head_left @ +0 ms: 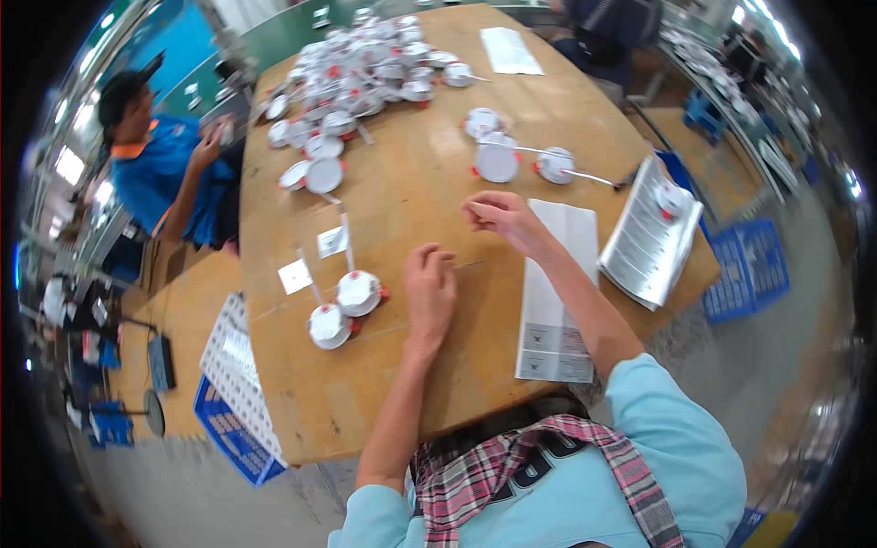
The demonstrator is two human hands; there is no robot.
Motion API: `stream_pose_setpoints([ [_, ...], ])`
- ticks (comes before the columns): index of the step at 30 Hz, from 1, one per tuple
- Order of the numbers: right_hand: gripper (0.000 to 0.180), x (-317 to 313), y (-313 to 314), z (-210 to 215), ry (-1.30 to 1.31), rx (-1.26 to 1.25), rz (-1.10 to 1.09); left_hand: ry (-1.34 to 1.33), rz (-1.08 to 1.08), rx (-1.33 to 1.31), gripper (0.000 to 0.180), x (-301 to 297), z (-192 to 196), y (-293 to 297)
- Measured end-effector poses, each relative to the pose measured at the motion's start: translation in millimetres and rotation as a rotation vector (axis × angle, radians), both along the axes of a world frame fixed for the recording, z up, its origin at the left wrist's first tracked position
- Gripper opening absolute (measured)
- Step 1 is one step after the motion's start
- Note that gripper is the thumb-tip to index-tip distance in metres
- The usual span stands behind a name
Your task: Assembling circular LED lighting components by applying labels and arranging wires.
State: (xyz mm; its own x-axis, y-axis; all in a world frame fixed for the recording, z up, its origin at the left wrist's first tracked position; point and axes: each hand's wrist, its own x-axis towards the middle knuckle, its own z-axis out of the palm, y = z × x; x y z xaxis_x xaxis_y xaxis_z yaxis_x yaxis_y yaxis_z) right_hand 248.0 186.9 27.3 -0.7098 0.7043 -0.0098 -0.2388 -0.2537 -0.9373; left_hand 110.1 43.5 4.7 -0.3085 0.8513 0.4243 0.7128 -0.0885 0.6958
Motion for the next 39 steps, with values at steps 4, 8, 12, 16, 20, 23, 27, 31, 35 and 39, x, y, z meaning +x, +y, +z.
stream_pose_setpoints([
  [4,0.021,35,25,13,0.075,0.055,-0.165,-0.039,-0.057,-0.017,0.015,10,8,7],
  [8,0.02,70,51,20,0.34,0.01,-0.371,-0.125,-0.089,-0.047,0.021,28,23,28],
  [12,0.019,81,56,23,0.505,-0.061,-0.505,0.068,-0.17,0.072,0.05,62,39,83],
  [16,0.02,85,64,16,0.545,-0.119,-0.537,0.344,-0.125,0.152,0.069,89,34,148],
  [20,0.02,78,49,27,0.522,-0.129,-0.499,0.413,-0.048,0.086,0.072,75,17,180],
  [23,0.021,70,45,25,0.49,-0.148,-0.477,-0.011,-0.107,0.055,0.063,54,16,179],
  [27,0.017,68,49,18,0.263,-0.105,-0.481,-1.251,-0.323,-0.127,0.044,37,36,133],
  [31,0.02,58,44,15,-0.012,0.0,-0.401,-1.515,-0.476,-0.146,0.044,29,43,90],
  [35,0.025,41,31,20,0.051,0.042,-0.255,-1.541,-0.519,-0.215,0.049,24,36,49],
  [39,0.026,41,24,21,0.141,0.055,-0.039,-1.542,-0.512,-0.365,0.055,6,26,23],
])
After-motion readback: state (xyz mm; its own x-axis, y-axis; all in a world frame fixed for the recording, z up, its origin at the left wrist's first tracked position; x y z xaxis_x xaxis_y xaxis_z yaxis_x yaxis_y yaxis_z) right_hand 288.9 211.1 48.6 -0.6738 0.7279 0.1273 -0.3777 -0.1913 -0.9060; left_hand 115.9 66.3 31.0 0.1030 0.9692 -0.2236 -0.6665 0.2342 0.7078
